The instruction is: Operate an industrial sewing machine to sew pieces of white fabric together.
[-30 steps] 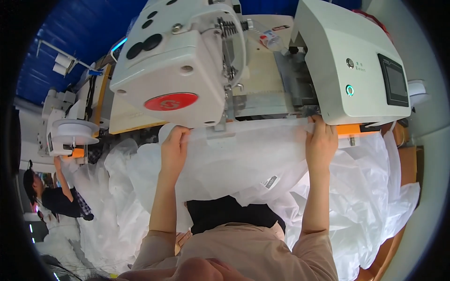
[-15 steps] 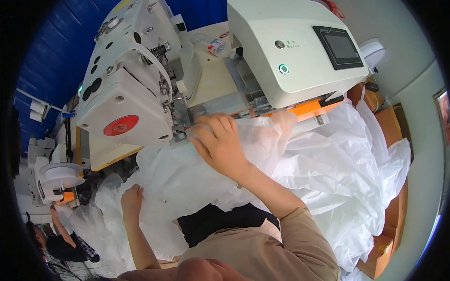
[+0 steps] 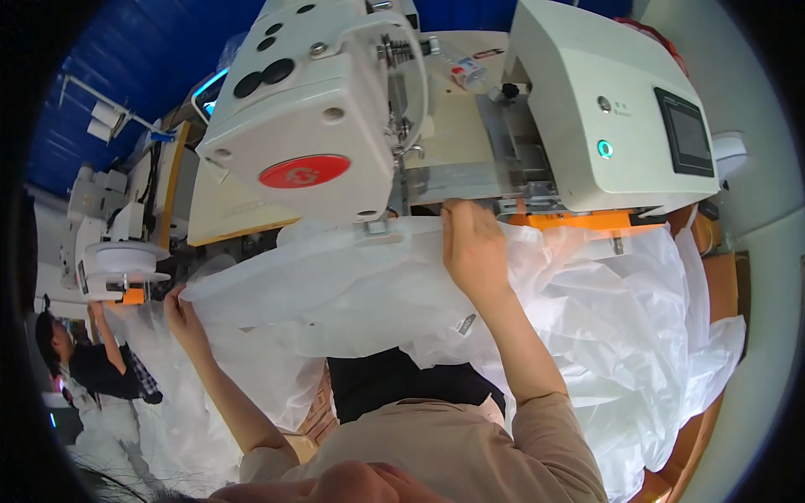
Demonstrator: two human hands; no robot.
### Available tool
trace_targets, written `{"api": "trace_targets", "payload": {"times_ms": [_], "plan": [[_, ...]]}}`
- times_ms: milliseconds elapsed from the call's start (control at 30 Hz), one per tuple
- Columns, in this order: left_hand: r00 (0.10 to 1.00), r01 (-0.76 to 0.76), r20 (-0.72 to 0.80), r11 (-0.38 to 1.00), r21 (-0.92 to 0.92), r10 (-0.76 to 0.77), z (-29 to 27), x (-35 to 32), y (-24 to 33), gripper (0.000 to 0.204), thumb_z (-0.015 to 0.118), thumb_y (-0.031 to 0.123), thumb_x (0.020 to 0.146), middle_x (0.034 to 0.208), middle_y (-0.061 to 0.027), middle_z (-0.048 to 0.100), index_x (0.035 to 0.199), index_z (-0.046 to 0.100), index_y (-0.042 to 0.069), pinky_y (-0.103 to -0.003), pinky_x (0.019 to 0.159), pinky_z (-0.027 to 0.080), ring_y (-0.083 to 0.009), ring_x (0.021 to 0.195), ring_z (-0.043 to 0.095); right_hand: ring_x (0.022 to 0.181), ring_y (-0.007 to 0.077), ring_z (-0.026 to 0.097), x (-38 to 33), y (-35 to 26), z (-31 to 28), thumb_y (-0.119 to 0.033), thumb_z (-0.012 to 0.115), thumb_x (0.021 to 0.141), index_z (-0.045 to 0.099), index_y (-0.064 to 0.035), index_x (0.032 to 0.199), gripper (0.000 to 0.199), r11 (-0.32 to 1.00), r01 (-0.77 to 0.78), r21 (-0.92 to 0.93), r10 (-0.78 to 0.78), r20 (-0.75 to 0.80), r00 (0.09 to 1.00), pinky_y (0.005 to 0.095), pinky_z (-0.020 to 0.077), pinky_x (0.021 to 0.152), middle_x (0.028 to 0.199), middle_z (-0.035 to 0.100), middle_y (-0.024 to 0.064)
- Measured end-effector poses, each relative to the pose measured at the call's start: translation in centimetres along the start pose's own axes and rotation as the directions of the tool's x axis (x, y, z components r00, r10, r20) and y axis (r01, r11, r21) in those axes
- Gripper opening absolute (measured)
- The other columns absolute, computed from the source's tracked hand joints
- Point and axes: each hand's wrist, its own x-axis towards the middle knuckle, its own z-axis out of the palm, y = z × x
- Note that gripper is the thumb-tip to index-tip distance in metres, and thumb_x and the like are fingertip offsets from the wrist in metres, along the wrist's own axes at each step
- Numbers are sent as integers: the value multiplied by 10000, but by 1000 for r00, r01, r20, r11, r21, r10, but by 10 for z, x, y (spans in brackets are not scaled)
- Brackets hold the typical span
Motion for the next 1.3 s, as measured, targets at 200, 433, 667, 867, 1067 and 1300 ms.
{"api": "trace_targets", "payload": {"times_ms": [200, 433, 667, 867, 1067, 1300], "plan": [[974, -221, 8, 949, 225, 225, 13, -2, 8, 176, 435, 34, 889, 936, -70, 527, 985, 578, -4, -280, 734, 414, -181, 832, 509, 745, 312, 576, 3, -10, 5, -58, 620, 818, 552, -7, 911, 126, 941, -211, 263, 178, 144, 973, 344, 460, 665, 816, 597, 135], [989, -8, 147, 996, -91, 21, 57, 5, 39, 163, 448, 51, 905, 853, -54, 538, 985, 578, -6, -235, 672, 398, -153, 757, 505, 745, 178, 521, -6, 11, -25, -55, 636, 811, 572, -3, 869, 100, 833, -189, 519, 162, 97, 982, 250, 425, 715, 767, 554, 53], [829, 265, 546, 943, -201, -116, 75, 3, 91, 130, 492, 26, 884, 762, -29, 542, 977, 583, 31, -208, 603, 381, -89, 646, 464, 726, 200, 537, -35, 10, -88, -76, 617, 824, 589, -19, 841, 66, 681, -666, 306, 705, -29, 708, 292, 433, 693, 728, 562, 57], [843, -20, 533, 995, -94, 67, 111, -9, 103, 205, 482, -80, 822, 774, -32, 506, 979, 559, 28, -214, 645, 418, -98, 703, 484, 728, 285, 582, -34, 45, -86, -134, 631, 824, 612, -26, 838, 111, 869, -324, -374, 275, -178, 945, 364, 447, 670, 775, 614, 120], [939, -182, 288, 982, -48, 189, 145, -17, 79, 187, 512, 18, 844, 864, -164, 614, 1026, 509, 59, -383, 690, 492, -359, 803, 610, 702, 330, 598, -28, 66, -70, -191, 617, 837, 643, -58, 861, 138, 829, -286, -481, 254, -132, 958, 403, 460, 610, 760, 625, 163], [825, -341, 420, 926, -163, 378, 136, -20, 59, 89, 557, 116, 787, 856, -119, 567, 866, 552, 74, -417, 689, 453, -319, 839, 565, 772, 297, 612, -24, 74, -83, -203, 656, 843, 657, 7, 895, 216, 773, -51, -632, -56, -148, 987, 382, 489, 705, 861, 649, 147]]}}
